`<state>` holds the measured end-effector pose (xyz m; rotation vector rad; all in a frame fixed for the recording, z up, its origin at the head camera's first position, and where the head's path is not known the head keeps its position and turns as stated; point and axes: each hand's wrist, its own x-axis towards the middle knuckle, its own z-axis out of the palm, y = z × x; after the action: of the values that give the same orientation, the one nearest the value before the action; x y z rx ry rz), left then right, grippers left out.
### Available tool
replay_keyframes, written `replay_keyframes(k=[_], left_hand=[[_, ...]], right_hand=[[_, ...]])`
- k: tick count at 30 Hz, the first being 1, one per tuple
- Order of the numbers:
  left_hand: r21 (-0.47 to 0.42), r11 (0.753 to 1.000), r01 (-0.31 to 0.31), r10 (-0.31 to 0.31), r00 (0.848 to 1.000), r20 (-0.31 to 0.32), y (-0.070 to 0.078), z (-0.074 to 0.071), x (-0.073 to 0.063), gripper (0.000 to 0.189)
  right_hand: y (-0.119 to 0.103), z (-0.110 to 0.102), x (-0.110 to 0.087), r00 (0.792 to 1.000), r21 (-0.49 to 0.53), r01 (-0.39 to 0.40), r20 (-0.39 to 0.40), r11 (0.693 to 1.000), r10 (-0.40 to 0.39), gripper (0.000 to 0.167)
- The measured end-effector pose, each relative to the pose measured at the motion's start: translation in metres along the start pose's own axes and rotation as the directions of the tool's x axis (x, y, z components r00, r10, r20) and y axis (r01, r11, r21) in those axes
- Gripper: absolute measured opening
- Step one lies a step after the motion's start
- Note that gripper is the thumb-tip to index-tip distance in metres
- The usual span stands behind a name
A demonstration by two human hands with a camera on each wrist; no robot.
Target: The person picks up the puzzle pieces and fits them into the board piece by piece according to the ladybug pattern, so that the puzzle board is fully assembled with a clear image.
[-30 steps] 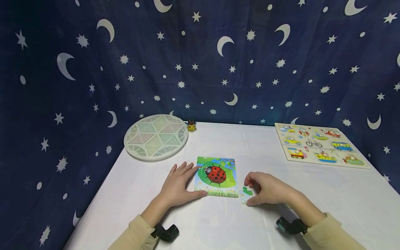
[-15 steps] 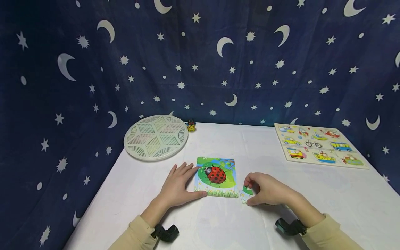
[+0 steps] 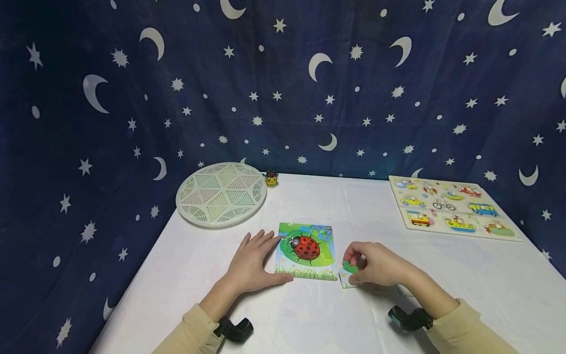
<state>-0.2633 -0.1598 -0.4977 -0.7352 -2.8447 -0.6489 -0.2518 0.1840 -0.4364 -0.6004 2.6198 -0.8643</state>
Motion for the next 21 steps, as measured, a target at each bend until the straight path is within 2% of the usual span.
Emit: replay_keyframes(k=[6, 9, 15, 21], left_hand=[[-0.011, 1.000, -0.009, 0.009, 1.000, -0.004, 0.0002, -0.0007, -0.0010, 0.098], [-0.013, 1.000, -0.009, 0.009, 1.000, -0.003, 0.0004, -0.0008, -0.0010, 0.098], [-0.007, 1.000, -0.006, 0.006, 1.000, -0.002, 0.0008, -0.0009, -0.0009, 0.098], [-0.005, 1.000, -0.005, 0.005, 1.000, 0.000, 0.0011, -0.0008, -0.0011, 0.099]], right_hand=[[-0.0039, -0.0047, 0.0005, 0.997, 0.051, 0.065, 0.036, 0.997, -0.067, 0.023], [-0.0058, -0.0064, 0.0002, 0.996, 0.102, 0.071, 0.052, 0.992, -0.076, 0.016], [-0.0074, -0.0058, 0.0014, 0.998, 0.202, 0.011, 0.051, 0.979, -0.022, 0.009], [-0.0097, -0.0070, 0.0038, 0.999, 0.264, -0.047, 0.011, 0.963, 0.046, 0.014]])
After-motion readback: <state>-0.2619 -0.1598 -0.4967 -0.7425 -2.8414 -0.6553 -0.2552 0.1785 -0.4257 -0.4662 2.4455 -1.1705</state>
